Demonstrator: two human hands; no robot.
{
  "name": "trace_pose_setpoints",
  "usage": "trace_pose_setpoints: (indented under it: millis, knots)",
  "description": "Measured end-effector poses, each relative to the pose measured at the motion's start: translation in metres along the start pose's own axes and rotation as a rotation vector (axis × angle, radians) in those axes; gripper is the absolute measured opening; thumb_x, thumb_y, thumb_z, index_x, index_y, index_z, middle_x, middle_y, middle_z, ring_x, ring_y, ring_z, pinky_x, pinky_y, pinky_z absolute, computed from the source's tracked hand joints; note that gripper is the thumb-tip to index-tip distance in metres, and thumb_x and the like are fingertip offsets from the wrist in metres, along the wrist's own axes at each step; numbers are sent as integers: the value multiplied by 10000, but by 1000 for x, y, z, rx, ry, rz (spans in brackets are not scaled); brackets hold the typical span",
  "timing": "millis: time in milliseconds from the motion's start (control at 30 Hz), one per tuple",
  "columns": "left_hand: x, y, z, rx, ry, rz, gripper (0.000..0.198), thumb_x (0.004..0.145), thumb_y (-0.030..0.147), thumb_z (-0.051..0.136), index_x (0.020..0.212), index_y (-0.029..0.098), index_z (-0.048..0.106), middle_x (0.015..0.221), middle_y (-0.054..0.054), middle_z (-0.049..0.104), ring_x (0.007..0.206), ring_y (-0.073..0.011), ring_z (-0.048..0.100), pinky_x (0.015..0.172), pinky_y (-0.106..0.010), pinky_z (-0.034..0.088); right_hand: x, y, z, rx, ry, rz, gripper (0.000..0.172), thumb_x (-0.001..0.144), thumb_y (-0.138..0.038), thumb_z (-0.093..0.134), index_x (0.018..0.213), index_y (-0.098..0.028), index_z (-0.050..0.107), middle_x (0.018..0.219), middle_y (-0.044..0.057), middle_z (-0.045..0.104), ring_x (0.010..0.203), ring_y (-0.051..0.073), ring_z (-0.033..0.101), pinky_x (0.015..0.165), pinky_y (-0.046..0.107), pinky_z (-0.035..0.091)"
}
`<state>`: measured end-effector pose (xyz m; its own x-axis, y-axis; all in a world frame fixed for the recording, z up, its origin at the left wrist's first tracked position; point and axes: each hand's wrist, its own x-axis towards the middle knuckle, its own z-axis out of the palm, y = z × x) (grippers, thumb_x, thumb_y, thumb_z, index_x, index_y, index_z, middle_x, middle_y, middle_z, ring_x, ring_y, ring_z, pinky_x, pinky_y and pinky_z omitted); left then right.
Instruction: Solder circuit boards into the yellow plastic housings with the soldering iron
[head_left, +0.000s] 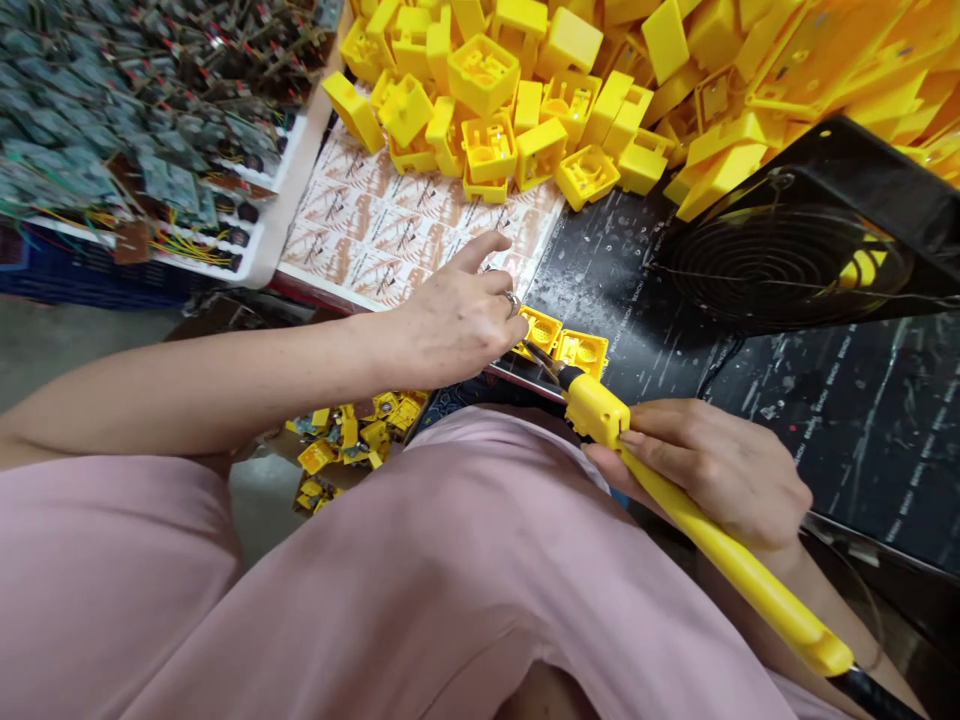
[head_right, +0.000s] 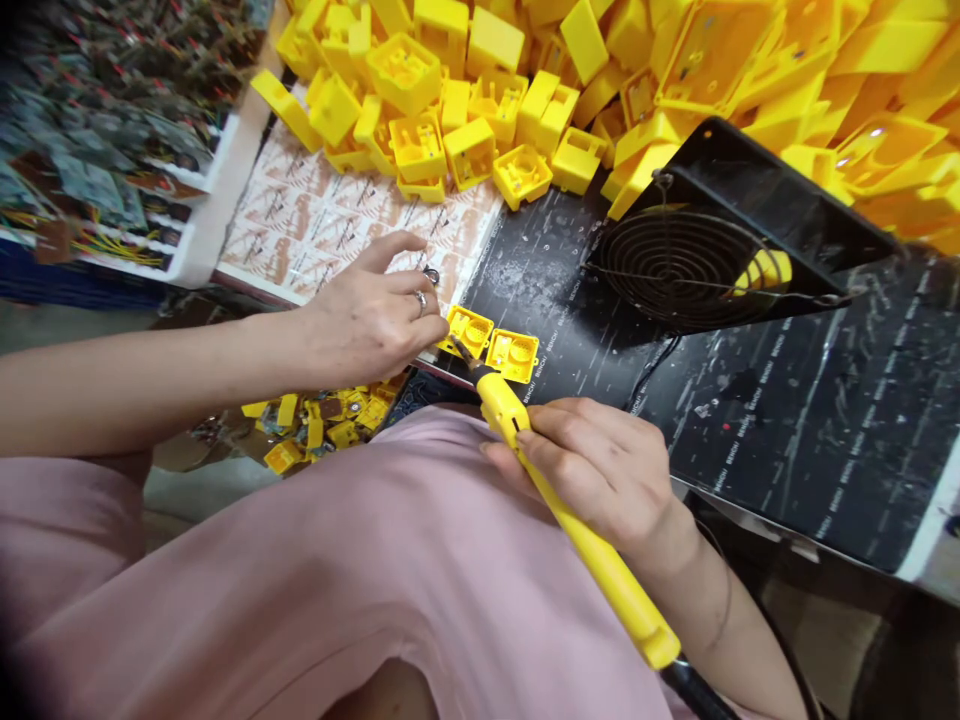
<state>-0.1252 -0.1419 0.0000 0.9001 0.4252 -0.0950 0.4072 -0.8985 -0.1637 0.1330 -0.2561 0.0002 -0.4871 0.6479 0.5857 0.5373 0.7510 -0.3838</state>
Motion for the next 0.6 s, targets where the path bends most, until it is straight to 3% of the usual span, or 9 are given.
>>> trace_pose_setpoints:
  millis: [100, 233, 333, 467, 600]
  knots:
    - [3, -1, -2, -93, -2, -22, 419, 968, 66, 294, 759, 222, 622, 723, -16, 645, 865, -218, 683, 1248, -608, 442, -1, -2, -6, 14, -19, 28, 234, 870, -146, 853, 954, -200, 641, 836, 30, 765, 740, 149, 747, 646, 249, 643]
    - [3, -3, 3, -329, 100, -86, 395, 954, 115, 344, 662, 241, 577, 642, -6, 554, 829, -225, 661, 1263, -623, 412, -1, -5, -17, -48, -80, 113, 134, 986, -184, 739, 906, -217, 636, 801, 17, 743, 714, 118, 733, 674, 229, 632]
    - [2, -4, 5, -477, 146, -132, 345, 936, 145, 401, 635, 238, 542, 634, -3, 545, 839, -224, 655, 1271, -627, 391, 2, -6, -17, -48, -52, 73, 172, 940, -160, 792, 919, -210, 629, 788, 8, 745, 669, 111, 718, 612, 210, 606]
    - [4, -3, 0, -371, 74, -87, 369, 959, 121, 343, 650, 237, 506, 652, -19, 567, 854, -231, 662, 1284, -610, 387, 4, -2, -6, -9, -5, 3, 335, 805, -74, 887, 982, -186, 626, 821, 16, 761, 664, 111, 707, 523, 188, 549]
    - [5, -2, -5, -274, 23, -76, 348, 949, 84, 350, 667, 230, 493, 654, -16, 565, 865, -230, 668, 1274, -600, 401, 2, 1, -1, 25, 21, -17, 290, 818, -105, 874, 958, -192, 635, 800, 23, 755, 678, 141, 717, 566, 227, 591]
